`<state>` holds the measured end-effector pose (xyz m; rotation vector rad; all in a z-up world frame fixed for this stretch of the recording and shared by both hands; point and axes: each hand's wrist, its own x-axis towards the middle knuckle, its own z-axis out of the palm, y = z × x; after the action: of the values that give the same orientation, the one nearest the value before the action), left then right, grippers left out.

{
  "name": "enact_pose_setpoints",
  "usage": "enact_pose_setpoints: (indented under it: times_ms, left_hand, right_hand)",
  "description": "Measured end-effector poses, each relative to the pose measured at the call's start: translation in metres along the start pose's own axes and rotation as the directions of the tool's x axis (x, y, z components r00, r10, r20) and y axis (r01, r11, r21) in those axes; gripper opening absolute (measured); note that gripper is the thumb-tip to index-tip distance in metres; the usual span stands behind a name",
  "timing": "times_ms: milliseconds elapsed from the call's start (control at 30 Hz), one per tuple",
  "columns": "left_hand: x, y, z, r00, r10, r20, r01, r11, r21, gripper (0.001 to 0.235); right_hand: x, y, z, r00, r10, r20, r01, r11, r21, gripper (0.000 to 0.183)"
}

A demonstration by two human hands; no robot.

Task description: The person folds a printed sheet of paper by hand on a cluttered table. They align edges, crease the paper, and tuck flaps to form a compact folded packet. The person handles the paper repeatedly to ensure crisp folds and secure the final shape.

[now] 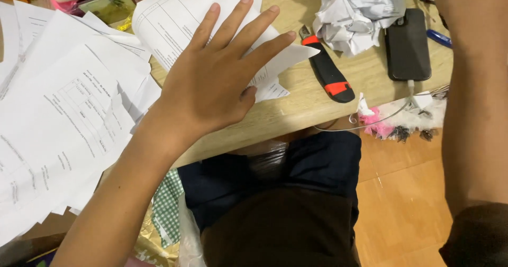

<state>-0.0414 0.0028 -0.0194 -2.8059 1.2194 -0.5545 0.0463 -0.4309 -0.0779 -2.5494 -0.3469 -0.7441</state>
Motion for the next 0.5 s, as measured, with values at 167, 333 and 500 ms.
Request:
enact_pose_setpoints:
  times_ms: [167, 333, 500]
  left_hand:
    - [0.003, -0.009, -0.031, 0.978, -0.02, 0.209, 0.126, 0.852, -0.508, 0.083]
    - [-0.028, -0.017, -0.05, 0.995, -0.055, 0.087, 0.09, 0.881, -0.465, 0.067]
    - [-0.051, -0.015, -0.019, 0.995, -0.1, -0.01, 0.089, 0.919, -0.384, 0.069]
  right_hand:
    - [0.028, 0.017, 0.015, 0.945, 0.237, 0.226, -0.288, 0.929, 0.231, 0.025]
    - [0.073, 0.015, 0.048, 0.882, 0.293, 0.368, -0.41, 0.863, 0.295, 0.029]
    - [0.064, 0.01, 0.044, 0.92, 0.238, 0.311, -0.349, 0.858, 0.376, 0.013]
